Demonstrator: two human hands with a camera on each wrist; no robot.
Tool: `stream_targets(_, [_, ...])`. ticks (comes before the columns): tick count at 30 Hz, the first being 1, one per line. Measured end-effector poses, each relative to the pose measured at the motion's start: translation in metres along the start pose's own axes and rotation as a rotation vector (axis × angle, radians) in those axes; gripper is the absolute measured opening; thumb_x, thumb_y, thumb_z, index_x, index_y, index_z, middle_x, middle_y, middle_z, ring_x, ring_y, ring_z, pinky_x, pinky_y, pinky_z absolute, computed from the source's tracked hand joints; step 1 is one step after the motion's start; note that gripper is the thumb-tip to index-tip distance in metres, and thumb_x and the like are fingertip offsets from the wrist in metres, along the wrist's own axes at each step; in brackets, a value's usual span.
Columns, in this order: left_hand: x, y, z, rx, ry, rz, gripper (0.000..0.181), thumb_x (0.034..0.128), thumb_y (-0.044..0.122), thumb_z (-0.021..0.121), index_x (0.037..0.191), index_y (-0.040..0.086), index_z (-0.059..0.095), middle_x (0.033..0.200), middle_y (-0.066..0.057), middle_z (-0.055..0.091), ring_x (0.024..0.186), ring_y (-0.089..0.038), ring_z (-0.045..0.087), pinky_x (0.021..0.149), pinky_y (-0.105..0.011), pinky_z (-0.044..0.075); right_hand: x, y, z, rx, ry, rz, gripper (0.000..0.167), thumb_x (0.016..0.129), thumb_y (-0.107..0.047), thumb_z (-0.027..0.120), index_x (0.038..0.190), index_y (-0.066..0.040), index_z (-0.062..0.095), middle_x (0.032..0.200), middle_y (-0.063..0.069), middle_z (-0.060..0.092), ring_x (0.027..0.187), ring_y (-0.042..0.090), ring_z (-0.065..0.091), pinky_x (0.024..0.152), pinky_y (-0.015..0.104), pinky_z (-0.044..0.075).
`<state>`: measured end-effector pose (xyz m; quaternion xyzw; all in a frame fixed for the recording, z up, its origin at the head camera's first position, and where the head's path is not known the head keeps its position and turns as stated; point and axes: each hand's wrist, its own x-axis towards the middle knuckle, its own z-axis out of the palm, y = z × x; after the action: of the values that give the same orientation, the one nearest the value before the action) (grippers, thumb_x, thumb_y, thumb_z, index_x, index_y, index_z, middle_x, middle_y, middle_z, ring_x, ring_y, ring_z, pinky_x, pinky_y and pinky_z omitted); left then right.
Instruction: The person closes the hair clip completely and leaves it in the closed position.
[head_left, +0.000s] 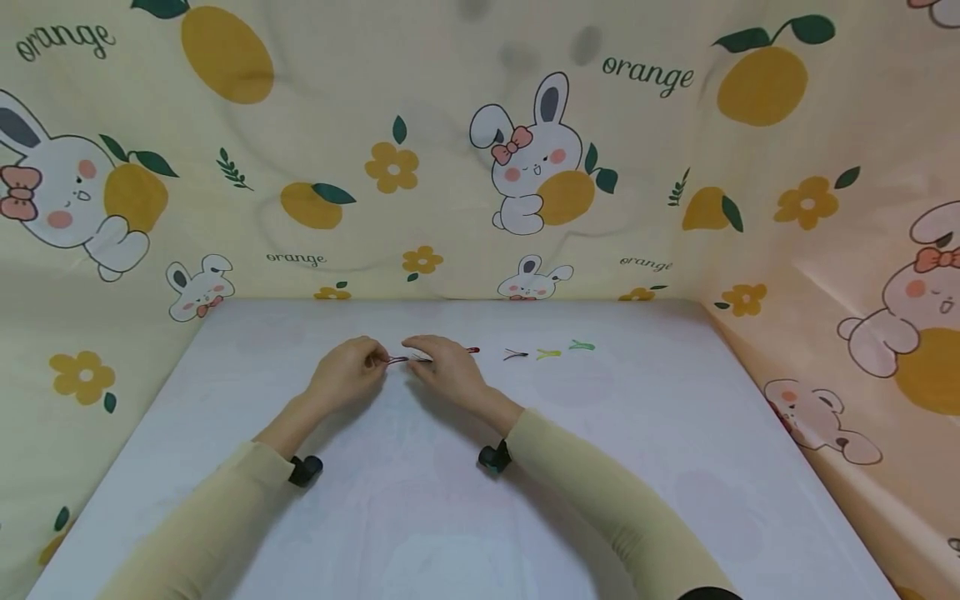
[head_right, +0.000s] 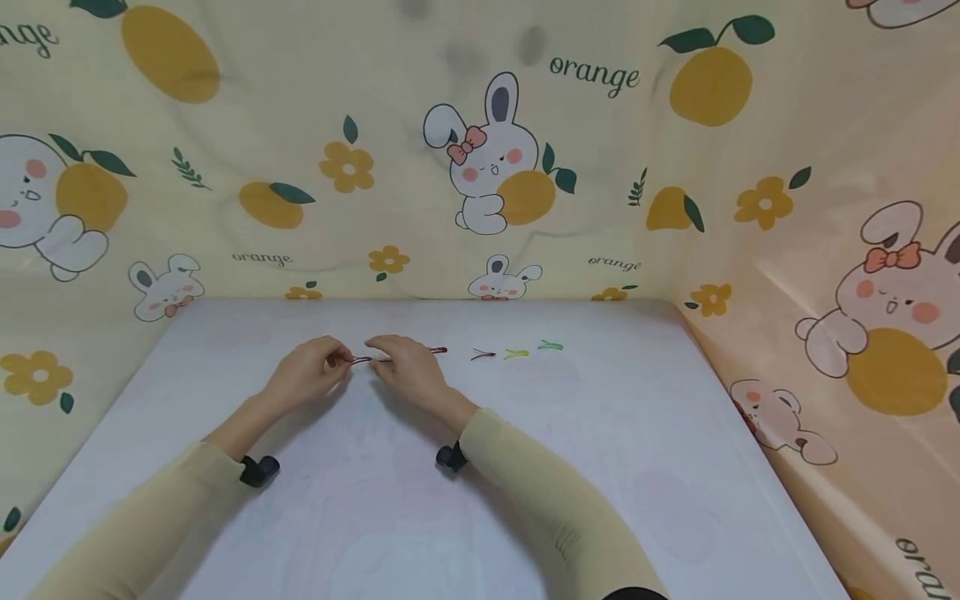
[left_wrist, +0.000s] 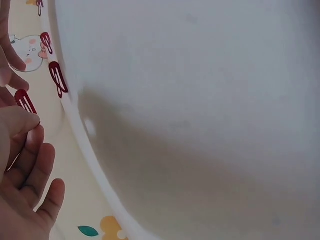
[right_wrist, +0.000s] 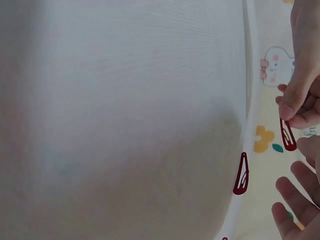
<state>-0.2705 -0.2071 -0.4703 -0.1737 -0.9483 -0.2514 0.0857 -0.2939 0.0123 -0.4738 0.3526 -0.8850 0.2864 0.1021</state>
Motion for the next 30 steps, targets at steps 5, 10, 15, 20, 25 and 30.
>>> stream_targets(5, [0.002,0.010,0.003,0.023,0.036,0.040,0.007,0.0903,0.005,0.072,0.097,0.006,0.074,0.092,-0.006,0.070,0.084,-0.024,0.063,0.074,-0.041,0.055,-0.003,0.000,-0.003,0.025,0.019,0.024,0.032,0.097,-0.016,0.075,0.128,-0.009,0.072,0.128,0.006,0.072,0.113,0.021,0.070,0.093,0.035,0.056])
stream_targets(10, [0.003,0.017,0.006,0.018,0.082,0.089,0.007,0.0891,0.003,0.074,0.096,0.006,0.074,0.091,-0.006,0.070,0.085,-0.025,0.064,0.075,-0.041,0.055,-0.008,0.000,-0.009,0.034,0.043,0.036,0.023,0.096,-0.014,0.076,0.119,-0.010,0.075,0.120,0.005,0.074,0.102,0.020,0.072,0.086,0.034,0.057])
stream_targets(15, [0.004,0.024,0.009,0.003,0.131,0.141,0.007,0.0881,0.002,0.075,0.094,0.005,0.073,0.089,-0.007,0.070,0.083,-0.025,0.065,0.073,-0.040,0.055,-0.013,0.001,-0.016,0.027,0.066,0.047,0.017,0.096,-0.013,0.076,0.113,-0.010,0.076,0.114,0.004,0.075,0.099,0.020,0.072,0.086,0.035,0.057])
stream_targets(20, [0.005,0.032,0.012,-0.006,0.138,0.178,0.007,0.0883,0.002,0.076,0.095,0.005,0.073,0.090,-0.007,0.070,0.083,-0.024,0.065,0.074,-0.038,0.055,-0.018,0.004,-0.022,0.029,0.089,0.056,0.016,0.097,-0.014,0.076,0.112,-0.009,0.077,0.111,0.004,0.077,0.098,0.020,0.073,0.086,0.036,0.057])
stream_targets(25, [0.007,0.041,0.015,-0.016,0.149,0.216,0.008,0.0886,0.001,0.075,0.096,0.004,0.073,0.090,-0.008,0.070,0.083,-0.024,0.065,0.074,-0.039,0.056,-0.024,0.008,-0.026,0.010,0.112,0.053,0.011,0.097,-0.013,0.075,0.108,-0.010,0.078,0.105,0.003,0.078,0.095,0.018,0.071,0.082,0.034,0.057])
stream_targets(30, [0.008,0.046,0.020,-0.028,0.171,0.244,0.008,0.0888,0.002,0.076,0.096,0.004,0.073,0.092,-0.008,0.071,0.085,-0.023,0.067,0.076,-0.038,0.057,-0.031,0.013,-0.028,0.006,0.169,0.019,0.010,0.096,-0.011,0.076,0.105,-0.010,0.079,0.100,0.003,0.078,0.090,0.017,0.071,0.078,0.033,0.057])
